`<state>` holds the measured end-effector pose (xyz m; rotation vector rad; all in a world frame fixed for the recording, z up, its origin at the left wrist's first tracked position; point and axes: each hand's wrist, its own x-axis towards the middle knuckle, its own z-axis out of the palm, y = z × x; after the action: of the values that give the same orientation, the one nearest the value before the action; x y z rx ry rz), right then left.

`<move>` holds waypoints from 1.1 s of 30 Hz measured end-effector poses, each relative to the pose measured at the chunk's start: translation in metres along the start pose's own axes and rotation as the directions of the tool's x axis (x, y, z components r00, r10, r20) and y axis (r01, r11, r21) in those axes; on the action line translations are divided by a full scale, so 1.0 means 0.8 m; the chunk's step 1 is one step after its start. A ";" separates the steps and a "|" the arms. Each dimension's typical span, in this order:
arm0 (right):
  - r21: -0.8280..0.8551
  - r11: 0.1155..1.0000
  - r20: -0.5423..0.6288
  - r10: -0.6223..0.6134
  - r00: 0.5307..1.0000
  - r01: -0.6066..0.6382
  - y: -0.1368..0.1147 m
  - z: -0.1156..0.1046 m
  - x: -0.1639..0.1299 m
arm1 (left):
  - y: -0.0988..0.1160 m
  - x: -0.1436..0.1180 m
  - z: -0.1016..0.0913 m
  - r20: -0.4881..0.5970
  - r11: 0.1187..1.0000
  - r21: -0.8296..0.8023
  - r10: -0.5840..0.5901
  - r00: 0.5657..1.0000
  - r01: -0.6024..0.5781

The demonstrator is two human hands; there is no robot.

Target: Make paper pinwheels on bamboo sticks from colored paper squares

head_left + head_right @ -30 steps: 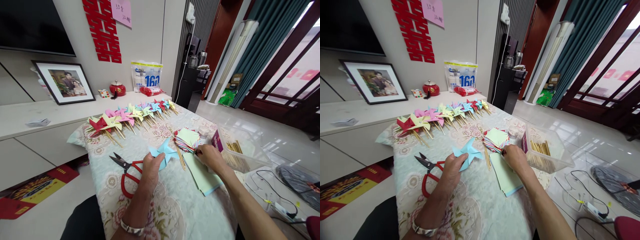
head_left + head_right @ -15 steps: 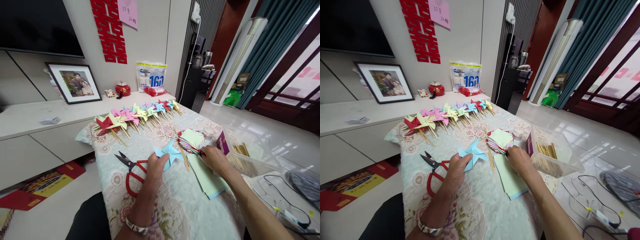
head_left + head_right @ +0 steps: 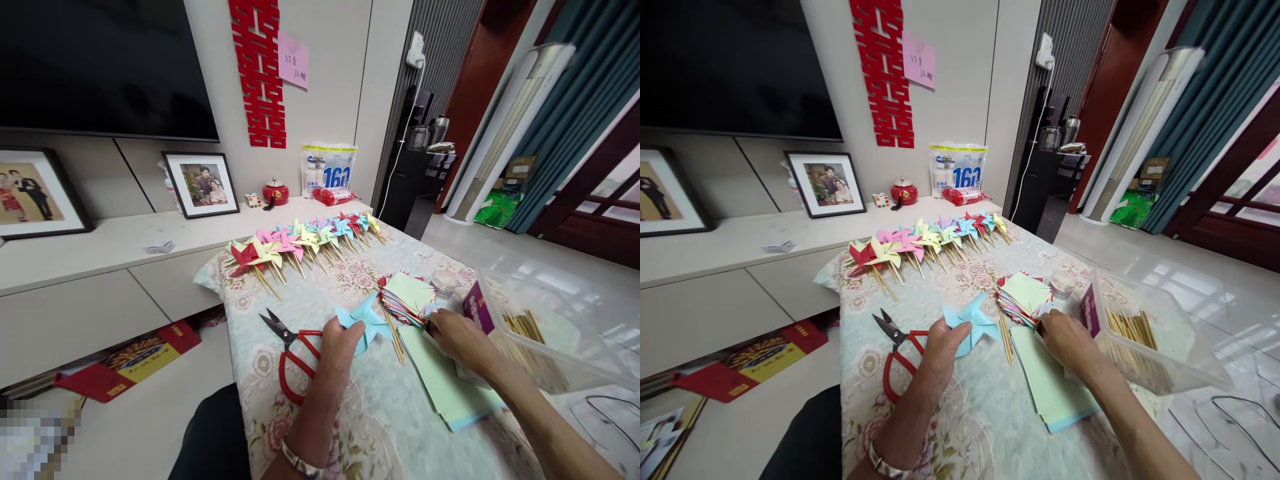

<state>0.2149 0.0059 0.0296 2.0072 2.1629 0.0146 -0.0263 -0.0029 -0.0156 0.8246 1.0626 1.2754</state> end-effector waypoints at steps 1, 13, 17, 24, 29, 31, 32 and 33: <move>-0.004 1.000 -0.002 0.004 1.000 -0.004 0.000 0.002 0.000 | 0.001 -0.001 0.000 -0.001 1.000 0.003 0.000 1.000 0.000; -0.001 0.997 0.004 -0.072 0.997 0.072 0.007 -0.004 -0.006 | 0.012 -0.003 0.007 -0.033 1.000 -0.012 -0.026 0.999 0.025; -0.002 0.997 -0.015 -0.074 0.997 0.074 0.008 -0.003 -0.003 | 0.011 -0.002 0.006 -0.045 0.999 -0.018 -0.030 0.999 0.029; 0.014 0.999 -0.076 -0.041 0.996 0.042 0.008 -0.001 -0.009 | 0.013 -0.002 0.007 -0.030 0.999 -0.029 -0.031 0.999 0.030; 0.005 1.000 -0.162 0.024 0.986 -0.024 0.009 0.001 -0.012 | 0.018 -0.004 0.010 -0.035 0.999 -0.025 -0.030 0.999 0.029; 0.022 0.999 -0.215 0.052 0.975 -0.049 0.009 0.000 -0.014 | 0.020 -0.005 0.010 -0.035 0.999 -0.028 -0.030 0.999 0.029; 0.041 0.998 -0.237 0.064 0.969 -0.056 0.010 -0.002 -0.015 | 0.020 -0.005 0.010 -0.035 0.999 -0.030 -0.030 0.999 0.029; 0.064 0.996 -0.255 0.074 0.964 -0.060 0.010 -0.003 -0.017 | 0.020 -0.005 0.010 -0.034 0.999 -0.033 -0.031 0.999 0.030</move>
<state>0.2230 -0.0066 0.0347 2.2188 2.2661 0.2399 -0.0241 -0.0042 0.0028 0.7613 1.0751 1.2823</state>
